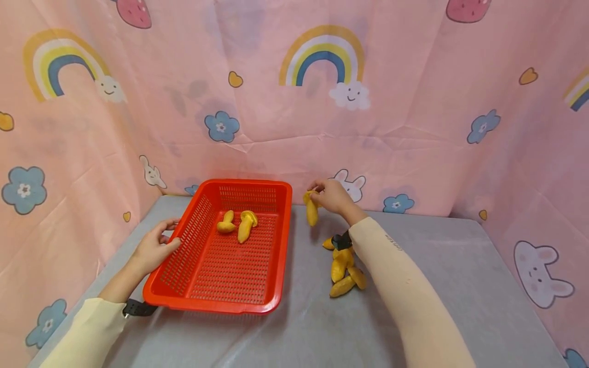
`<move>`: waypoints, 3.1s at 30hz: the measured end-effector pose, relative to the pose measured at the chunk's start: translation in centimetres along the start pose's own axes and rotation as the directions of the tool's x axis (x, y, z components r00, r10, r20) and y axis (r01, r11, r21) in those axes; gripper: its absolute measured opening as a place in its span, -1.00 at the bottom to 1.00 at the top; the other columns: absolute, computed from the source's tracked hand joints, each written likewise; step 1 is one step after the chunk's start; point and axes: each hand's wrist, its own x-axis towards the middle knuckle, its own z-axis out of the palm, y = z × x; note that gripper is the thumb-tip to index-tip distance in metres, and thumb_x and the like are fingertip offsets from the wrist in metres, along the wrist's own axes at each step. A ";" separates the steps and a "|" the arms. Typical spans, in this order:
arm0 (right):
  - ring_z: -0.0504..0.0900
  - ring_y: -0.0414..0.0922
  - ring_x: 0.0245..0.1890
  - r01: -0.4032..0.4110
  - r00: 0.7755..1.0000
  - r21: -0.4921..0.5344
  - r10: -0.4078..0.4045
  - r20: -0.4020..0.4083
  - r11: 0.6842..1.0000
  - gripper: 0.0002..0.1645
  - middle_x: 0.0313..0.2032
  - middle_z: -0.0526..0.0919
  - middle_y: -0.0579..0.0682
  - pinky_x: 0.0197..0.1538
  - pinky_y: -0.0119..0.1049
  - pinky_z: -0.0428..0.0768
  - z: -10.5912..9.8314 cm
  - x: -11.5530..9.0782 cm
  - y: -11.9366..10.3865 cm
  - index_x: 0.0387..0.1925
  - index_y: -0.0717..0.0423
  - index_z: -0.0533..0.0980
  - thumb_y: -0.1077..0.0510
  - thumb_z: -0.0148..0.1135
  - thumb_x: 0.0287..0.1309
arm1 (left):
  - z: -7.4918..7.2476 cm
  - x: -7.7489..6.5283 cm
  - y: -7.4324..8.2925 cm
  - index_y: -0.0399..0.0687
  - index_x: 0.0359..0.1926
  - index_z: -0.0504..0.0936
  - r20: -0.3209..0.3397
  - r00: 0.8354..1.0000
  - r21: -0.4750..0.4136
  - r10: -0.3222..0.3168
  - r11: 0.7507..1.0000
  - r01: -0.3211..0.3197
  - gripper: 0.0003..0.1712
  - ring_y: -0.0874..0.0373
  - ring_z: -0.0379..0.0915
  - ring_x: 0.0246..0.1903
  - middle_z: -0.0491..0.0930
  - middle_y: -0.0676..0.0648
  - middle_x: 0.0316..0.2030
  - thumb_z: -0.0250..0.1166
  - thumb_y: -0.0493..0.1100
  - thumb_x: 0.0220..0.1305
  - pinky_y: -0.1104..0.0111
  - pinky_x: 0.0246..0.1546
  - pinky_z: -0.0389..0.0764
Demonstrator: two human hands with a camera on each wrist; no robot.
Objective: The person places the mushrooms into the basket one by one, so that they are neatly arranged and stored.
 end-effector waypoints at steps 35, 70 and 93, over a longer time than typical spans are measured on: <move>0.58 -0.06 -0.29 0.219 0.976 -0.008 -0.219 -0.001 0.976 -0.79 -0.17 0.67 0.05 -0.21 -0.24 0.59 3.9 1.7 -6.5 -0.14 0.08 0.60 0.11 0.24 0.20 | 0.0 0.0 -0.3 -0.17 0.36 0.24 -0.011 1.000 -0.001 0.017 1.000 -0.017 -0.36 0.01 0.46 -0.30 0.33 -0.28 0.20 0.14 -0.22 0.28 0.32 -0.43 0.66; 0.53 -0.14 -0.27 0.249 0.939 -0.246 -0.172 0.297 0.937 -0.85 -0.30 0.66 -0.10 -0.10 -0.29 0.58 8.0 4.7 -7.1 -0.20 -0.04 0.62 0.07 0.25 0.18 | 0.1 0.1 -0.4 -0.17 0.37 0.24 -0.016 1.000 -0.022 0.011 1.000 -0.011 -0.35 0.02 0.46 -0.31 0.33 -0.28 0.20 0.14 -0.23 0.25 0.31 -0.43 0.65; 0.56 -0.15 -0.24 0.240 0.929 -0.519 -0.038 0.369 0.821 -0.77 -0.23 0.69 -0.14 -0.05 -0.21 0.54 9.2 5.7 -8.0 -0.15 -0.12 0.64 0.01 0.27 0.13 | 0.2 0.2 -0.5 -0.15 0.36 0.26 -0.024 1.000 -0.012 0.017 1.000 -0.018 -0.36 0.03 0.48 -0.30 0.35 -0.27 0.18 0.15 -0.23 0.25 0.32 -0.43 0.65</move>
